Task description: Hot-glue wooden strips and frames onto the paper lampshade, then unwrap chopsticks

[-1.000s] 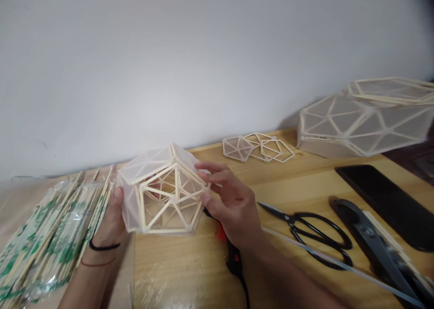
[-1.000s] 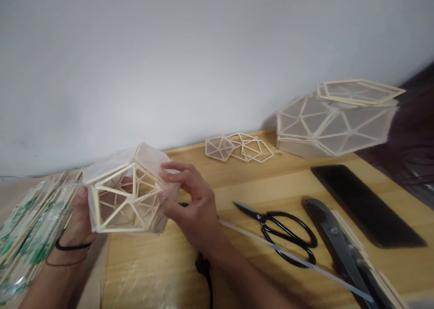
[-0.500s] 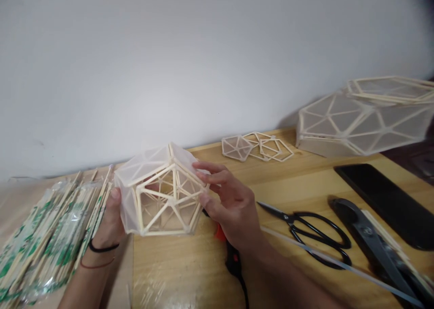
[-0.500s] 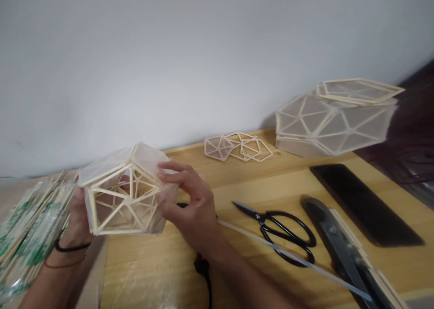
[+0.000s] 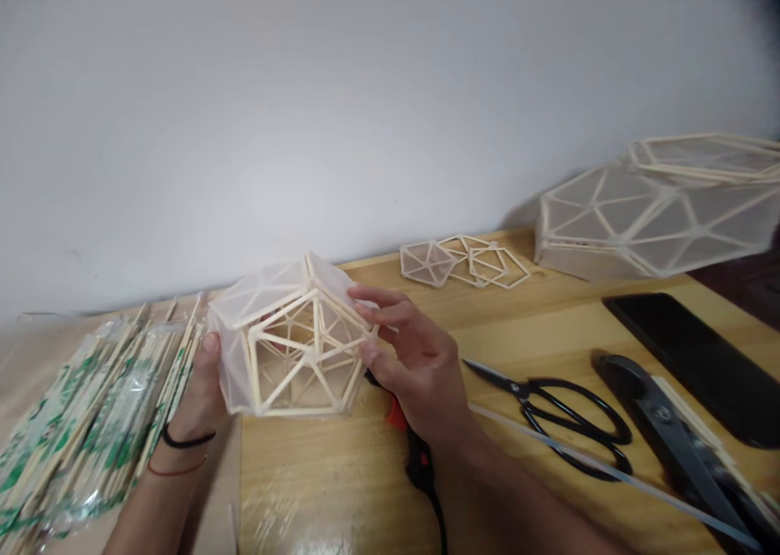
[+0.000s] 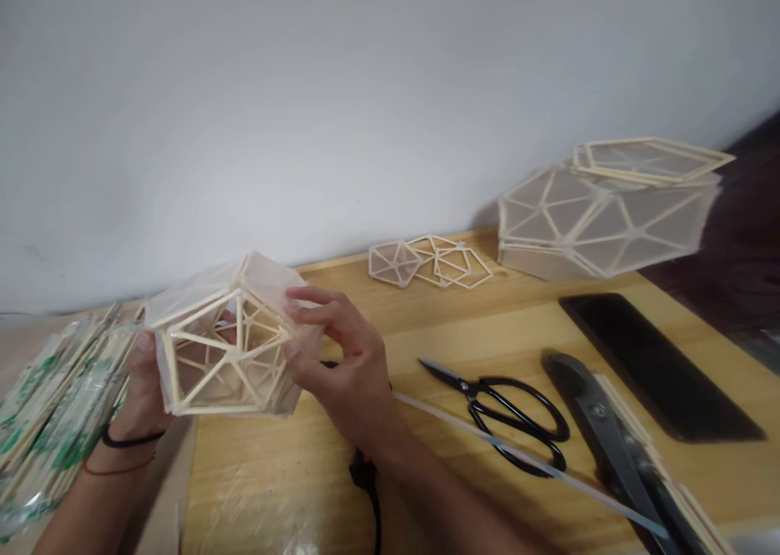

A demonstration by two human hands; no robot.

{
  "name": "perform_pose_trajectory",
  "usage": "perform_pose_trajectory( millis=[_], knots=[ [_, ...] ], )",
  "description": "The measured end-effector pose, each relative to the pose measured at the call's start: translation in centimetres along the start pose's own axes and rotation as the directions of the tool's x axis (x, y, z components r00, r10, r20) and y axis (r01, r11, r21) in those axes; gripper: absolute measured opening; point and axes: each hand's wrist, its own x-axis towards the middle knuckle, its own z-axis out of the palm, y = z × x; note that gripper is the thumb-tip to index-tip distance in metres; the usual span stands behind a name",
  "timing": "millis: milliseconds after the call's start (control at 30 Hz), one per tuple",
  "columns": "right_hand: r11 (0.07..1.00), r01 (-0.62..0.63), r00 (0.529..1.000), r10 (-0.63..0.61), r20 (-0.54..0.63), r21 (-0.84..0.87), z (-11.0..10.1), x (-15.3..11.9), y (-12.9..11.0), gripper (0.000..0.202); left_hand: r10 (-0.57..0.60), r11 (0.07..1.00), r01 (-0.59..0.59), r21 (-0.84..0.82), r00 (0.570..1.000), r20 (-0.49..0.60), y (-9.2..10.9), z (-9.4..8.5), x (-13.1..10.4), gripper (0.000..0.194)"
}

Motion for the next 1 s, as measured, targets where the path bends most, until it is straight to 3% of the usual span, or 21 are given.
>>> perform_pose_trajectory(
  millis=[133, 433, 700, 867, 1000],
  knots=[
    [1.0, 0.001, 1.0, -0.001, -0.004, -0.008, -0.1, -0.1, -0.1, 0.028, 0.002, 0.999, -0.001, 0.044, 1.0, -0.021, 0.0, -0.2, 0.0, 0.081],
    [0.999, 0.012, 1.0, -0.011, 0.005, -0.033, -0.1, 0.0, 0.1, 0.026, 0.012, 1.0, -0.012, -0.011, 1.0, 0.018, -0.3, -0.6, 0.0, 0.078],
    [0.998, 0.011, 1.0, -0.01, 0.019, -0.06, -0.2, -0.2, 0.1, 0.027, -0.004, 0.999, 0.003, -0.045, 1.0, -0.018, -0.5, -1.0, 0.0, 0.079],
    [0.996, 0.034, 0.999, -0.031, 0.041, -0.078, -0.1, -0.1, 0.1, 0.028, 0.079, 0.994, -0.08, -0.08, 0.997, -0.016, -0.8, -1.3, -0.1, 0.063],
    [0.996, 0.048, 0.998, -0.044, 0.054, -0.078, -0.1, -0.2, 0.0, 0.029, 0.093, 0.993, -0.094, -0.074, 0.996, -0.017, -0.9, -1.2, -0.2, 0.066]
  ],
)
